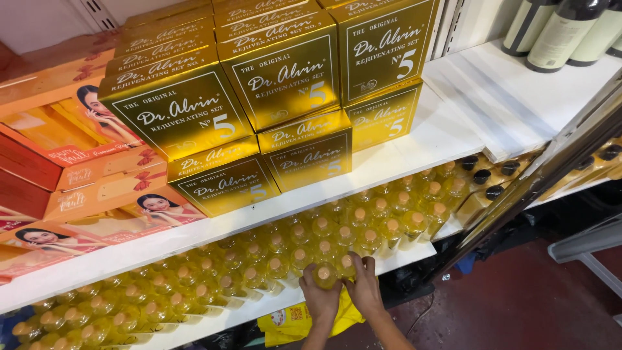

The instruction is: The person takes bottles of liquid from a cardboard box and places them onto a white shelf. They arrange the bottles in neat rows alongside other skincare products, including pump bottles and boxed items.

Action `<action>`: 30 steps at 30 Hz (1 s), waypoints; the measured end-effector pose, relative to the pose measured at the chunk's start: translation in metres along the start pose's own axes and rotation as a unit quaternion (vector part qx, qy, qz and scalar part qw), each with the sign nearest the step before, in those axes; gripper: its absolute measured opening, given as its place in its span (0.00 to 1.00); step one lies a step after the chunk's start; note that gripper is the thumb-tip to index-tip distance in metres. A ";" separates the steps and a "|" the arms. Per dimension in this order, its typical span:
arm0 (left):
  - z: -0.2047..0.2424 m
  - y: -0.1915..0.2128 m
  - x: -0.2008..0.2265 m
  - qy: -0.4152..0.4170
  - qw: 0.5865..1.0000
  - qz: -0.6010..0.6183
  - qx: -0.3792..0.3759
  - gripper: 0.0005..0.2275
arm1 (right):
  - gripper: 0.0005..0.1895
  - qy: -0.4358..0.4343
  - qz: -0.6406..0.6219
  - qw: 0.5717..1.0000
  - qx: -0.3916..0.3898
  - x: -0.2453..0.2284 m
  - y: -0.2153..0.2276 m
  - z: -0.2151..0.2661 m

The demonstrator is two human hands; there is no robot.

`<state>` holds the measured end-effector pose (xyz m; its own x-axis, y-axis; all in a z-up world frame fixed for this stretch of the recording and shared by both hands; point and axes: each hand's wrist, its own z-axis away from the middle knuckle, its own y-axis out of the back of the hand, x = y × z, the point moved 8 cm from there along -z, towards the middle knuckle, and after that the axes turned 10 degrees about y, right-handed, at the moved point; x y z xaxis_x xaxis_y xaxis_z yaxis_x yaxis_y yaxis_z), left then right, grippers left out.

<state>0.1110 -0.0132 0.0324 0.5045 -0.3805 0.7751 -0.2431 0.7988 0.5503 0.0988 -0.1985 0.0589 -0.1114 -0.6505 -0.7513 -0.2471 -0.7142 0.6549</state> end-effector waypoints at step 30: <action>0.024 0.021 0.038 -0.322 0.934 -0.028 -0.151 0.27 | 0.35 0.099 0.097 0.986 -0.094 -0.020 0.009 -0.012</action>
<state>0.1050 -0.0224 0.0806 -0.1178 -0.5488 0.8276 0.0633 0.8276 0.5578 0.1102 -0.1952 0.0812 0.0552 -0.8034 -0.5928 -0.0544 -0.5953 0.8017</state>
